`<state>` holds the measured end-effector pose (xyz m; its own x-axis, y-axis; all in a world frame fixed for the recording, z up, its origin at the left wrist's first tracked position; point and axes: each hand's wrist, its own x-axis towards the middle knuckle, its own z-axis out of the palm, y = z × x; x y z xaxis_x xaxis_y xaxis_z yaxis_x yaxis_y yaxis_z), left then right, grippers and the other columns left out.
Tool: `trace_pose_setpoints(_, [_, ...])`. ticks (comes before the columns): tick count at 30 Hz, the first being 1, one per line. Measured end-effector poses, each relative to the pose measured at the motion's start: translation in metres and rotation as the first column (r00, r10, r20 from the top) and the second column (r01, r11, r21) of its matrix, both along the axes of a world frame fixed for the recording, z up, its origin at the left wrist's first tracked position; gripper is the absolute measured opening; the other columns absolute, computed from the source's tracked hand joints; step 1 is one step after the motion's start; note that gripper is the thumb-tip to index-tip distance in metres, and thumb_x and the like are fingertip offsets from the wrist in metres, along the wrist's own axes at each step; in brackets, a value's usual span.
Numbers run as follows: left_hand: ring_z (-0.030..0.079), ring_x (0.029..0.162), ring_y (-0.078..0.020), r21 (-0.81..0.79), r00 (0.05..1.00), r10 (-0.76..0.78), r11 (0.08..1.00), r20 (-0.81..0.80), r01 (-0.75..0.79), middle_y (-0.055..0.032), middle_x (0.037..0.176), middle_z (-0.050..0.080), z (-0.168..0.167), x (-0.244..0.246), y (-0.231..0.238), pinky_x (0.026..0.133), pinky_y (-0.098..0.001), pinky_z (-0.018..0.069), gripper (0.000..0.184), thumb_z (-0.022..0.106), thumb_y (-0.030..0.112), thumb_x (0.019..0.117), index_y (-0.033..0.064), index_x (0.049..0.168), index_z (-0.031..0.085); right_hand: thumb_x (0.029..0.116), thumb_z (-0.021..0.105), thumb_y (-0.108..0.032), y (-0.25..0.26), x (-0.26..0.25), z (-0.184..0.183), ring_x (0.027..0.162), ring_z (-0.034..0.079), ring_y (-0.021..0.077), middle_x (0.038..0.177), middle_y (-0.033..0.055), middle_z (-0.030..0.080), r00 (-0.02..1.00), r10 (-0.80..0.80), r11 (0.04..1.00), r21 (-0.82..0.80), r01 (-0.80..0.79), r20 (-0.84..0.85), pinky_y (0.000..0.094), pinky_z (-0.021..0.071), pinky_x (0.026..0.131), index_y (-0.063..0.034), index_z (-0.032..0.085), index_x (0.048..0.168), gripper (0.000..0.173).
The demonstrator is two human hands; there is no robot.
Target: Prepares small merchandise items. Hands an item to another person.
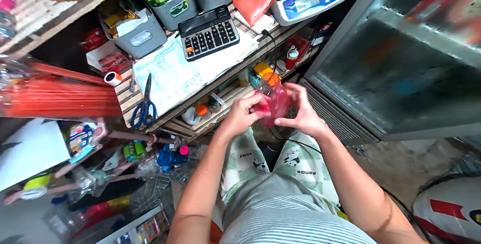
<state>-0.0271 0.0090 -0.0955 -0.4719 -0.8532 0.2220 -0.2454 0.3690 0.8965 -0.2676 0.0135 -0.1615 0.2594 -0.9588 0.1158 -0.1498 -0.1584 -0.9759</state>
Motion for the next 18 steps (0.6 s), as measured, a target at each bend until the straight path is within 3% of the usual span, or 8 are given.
trace_pose_setpoints(2, [0.065,0.081,-0.0123,0.015,0.999,-0.004,1.0,-0.048,0.004,-0.0088,0.098,0.067,0.007,0.008,-0.006,0.07,-0.0272,0.0588,0.019,0.081,-0.003,0.0802,0.0005,0.093,0.068,0.0766,0.086,-0.018,0.003,0.004,-0.004,0.104,0.07,0.0109,0.114,0.0025,0.073,0.997,0.046,0.997,0.06,-0.05,0.057,0.0339,0.0608,0.091,-0.0097,0.061,0.131,0.061])
trace_pose_setpoints(4, [0.067,0.081,-0.0164,0.079,0.97,0.207,0.977,-0.131,-0.198,-0.0103,0.099,0.065,0.008,0.013,-0.003,0.07,-0.0327,0.0597,0.028,0.08,-0.003,0.0822,0.001,0.1,0.059,0.0839,0.079,-0.013,0.008,0.012,0.0,0.087,0.073,0.0085,0.095,0.001,0.076,0.993,0.005,0.996,0.093,-0.016,0.116,0.0302,0.0628,0.082,-0.0049,0.069,0.112,0.031])
trace_pose_setpoints(6, [0.07,0.095,-0.019,0.254,0.913,0.373,0.911,-0.166,-0.326,-0.0097,0.122,0.064,0.008,0.016,0.004,0.08,-0.0381,0.0611,0.052,0.076,0.009,0.0896,0.0081,0.13,0.044,0.0856,0.077,-0.013,0.012,0.025,0.005,0.087,0.074,0.01,0.094,0.002,0.076,0.981,-0.082,0.99,0.127,0.06,0.176,0.0309,0.0635,0.082,-0.0031,0.067,0.112,0.03])
trace_pose_setpoints(8, [0.07,0.101,-0.0186,0.435,0.924,0.349,0.865,-0.158,-0.252,-0.0088,0.132,0.064,0.004,0.007,0.011,0.088,-0.0391,0.0598,0.072,0.074,0.013,0.09,0.0129,0.151,0.037,0.0847,0.078,-0.014,0.012,0.034,0.008,0.088,0.074,0.0111,0.095,0.0031,0.076,0.973,-0.096,0.989,0.133,0.069,0.211,0.0313,0.0636,0.082,-0.0023,0.065,0.114,0.034])
trace_pose_setpoints(10, [0.07,0.094,-0.0147,0.516,0.904,0.382,0.822,-0.189,-0.24,-0.0098,0.11,0.072,-0.006,-0.009,0.017,0.087,-0.0347,0.06,0.04,0.071,0.007,0.0946,0.0008,0.133,0.059,0.088,0.076,-0.017,0.012,0.035,0.009,0.092,0.074,0.012,0.101,0.0041,0.075,0.969,-0.033,0.992,0.128,0.002,0.245,0.0316,0.0629,0.085,-0.0014,0.064,0.12,0.037])
trace_pose_setpoints(13, [0.07,0.089,-0.0092,0.391,0.884,0.41,0.869,-0.226,-0.303,-0.0071,0.098,0.073,-0.016,-0.017,0.015,0.084,-0.029,0.0599,0.017,0.068,-0.002,0.0922,-0.0032,0.109,0.07,0.0994,0.059,-0.014,0.008,0.03,0.009,0.093,0.072,0.0097,0.104,0.0026,0.074,0.96,-0.01,0.996,0.088,-0.016,0.281,0.0294,0.0611,0.085,-0.0012,0.065,0.122,0.026])
trace_pose_setpoints(15, [0.067,0.093,-0.0095,0.238,0.889,0.354,0.927,-0.292,-0.291,-0.0071,0.1,0.07,-0.02,-0.011,0.012,0.084,-0.0275,0.0581,0.018,0.065,-0.009,0.0861,-0.0018,0.1,0.074,0.0981,0.051,-0.005,0.005,0.027,0.009,0.097,0.071,0.0095,0.109,0.0026,0.074,0.946,0.038,0.997,0.046,-0.056,0.321,0.029,0.06,0.087,-0.001,0.067,0.122,0.029])
trace_pose_setpoints(18, [0.061,0.116,-0.0155,-0.02,0.962,0.138,0.989,-0.237,-0.147,-0.0129,0.121,0.066,-0.017,-0.001,0.012,0.101,-0.0305,0.0526,0.021,0.059,-0.005,0.0924,0.0014,0.098,0.078,0.0964,0.045,0.001,0.005,0.028,0.01,0.087,0.071,0.0056,0.094,-0.0027,0.076,0.904,-0.048,0.997,0.071,0.02,0.426,0.0269,0.0599,0.08,-0.0088,0.076,0.097,0.033])
